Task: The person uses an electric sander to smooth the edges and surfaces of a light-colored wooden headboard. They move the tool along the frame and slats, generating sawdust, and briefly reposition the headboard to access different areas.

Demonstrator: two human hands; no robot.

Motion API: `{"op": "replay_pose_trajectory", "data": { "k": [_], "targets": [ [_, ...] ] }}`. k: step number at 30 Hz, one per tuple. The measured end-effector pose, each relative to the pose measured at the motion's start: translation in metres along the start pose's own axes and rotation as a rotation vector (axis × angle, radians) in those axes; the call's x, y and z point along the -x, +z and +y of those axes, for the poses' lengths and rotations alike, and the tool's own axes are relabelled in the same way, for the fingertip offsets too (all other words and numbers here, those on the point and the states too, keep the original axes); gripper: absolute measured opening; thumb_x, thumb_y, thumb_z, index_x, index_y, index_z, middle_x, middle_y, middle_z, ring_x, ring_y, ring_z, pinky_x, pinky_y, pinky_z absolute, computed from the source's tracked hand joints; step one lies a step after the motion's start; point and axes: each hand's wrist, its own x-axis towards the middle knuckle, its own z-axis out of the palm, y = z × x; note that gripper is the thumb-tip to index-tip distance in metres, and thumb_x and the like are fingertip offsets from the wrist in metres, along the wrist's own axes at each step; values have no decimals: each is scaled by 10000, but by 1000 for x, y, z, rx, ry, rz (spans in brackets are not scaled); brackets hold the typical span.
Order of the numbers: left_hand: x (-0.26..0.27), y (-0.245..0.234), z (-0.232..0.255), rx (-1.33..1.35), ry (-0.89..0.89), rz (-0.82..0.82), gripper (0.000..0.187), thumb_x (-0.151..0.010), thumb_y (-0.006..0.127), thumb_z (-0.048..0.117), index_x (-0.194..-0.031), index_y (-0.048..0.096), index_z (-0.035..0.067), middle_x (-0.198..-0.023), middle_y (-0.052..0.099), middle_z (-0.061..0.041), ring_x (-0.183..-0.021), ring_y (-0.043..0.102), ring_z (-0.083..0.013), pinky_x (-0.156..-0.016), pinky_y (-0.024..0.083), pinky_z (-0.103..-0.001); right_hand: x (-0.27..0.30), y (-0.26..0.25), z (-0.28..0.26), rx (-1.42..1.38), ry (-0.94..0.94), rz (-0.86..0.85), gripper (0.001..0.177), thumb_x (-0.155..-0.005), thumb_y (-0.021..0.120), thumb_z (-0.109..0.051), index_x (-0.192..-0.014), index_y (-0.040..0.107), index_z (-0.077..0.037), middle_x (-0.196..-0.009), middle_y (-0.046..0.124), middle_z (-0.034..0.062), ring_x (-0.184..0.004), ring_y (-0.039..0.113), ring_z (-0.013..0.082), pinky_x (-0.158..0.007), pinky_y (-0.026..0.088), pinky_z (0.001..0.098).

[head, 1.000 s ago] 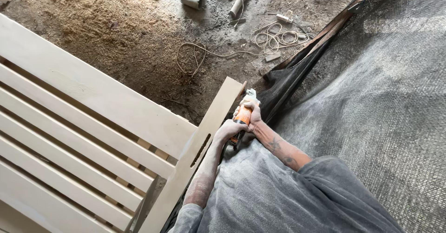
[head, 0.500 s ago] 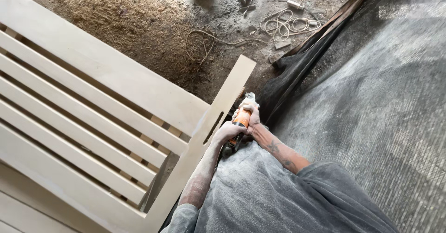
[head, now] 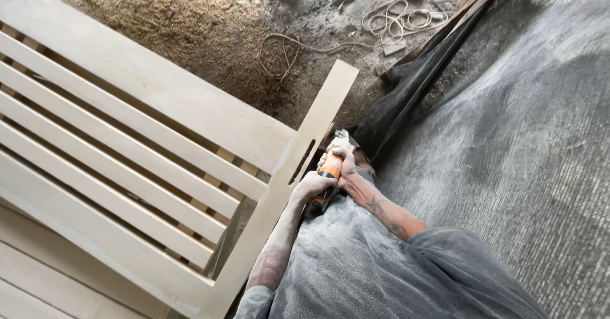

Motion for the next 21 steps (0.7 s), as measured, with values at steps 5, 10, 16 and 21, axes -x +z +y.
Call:
{"op": "replay_pose_trajectory", "data": {
  "k": [5,10,16,21],
  "targets": [
    [-25,2,44,7,26,-5,472,-643,851,253,-997,727,-33,-872,747,-80,-727,699,-156,-663,558,-296,-8,22,-49,34,-16,8,247,-760,654,-232,-941,600,-73,-815,626,102,-704,648,268,-699,585,459],
    [-58,8,87,56,33,-37,478,-639,848,244,-1004,727,-39,-879,750,-83,-729,702,-163,-663,561,-297,-20,40,-101,52,-35,21,236,-765,659,-230,-942,597,-86,-821,633,86,-710,650,256,-703,584,458],
    [-80,12,128,-13,67,-1,491,-645,871,273,-996,738,-43,-876,748,-84,-737,691,-155,-668,543,-287,-31,54,-149,120,-88,-7,248,-747,659,-228,-930,591,-75,-803,623,110,-712,638,269,-708,581,457],
    [-86,14,140,38,88,-11,502,-623,869,250,-1006,733,-44,-883,755,-89,-751,707,-162,-682,557,-288,-35,57,-162,119,-51,-2,278,-745,662,-248,-918,583,-45,-785,611,115,-712,631,265,-723,581,454]
  ]
}}
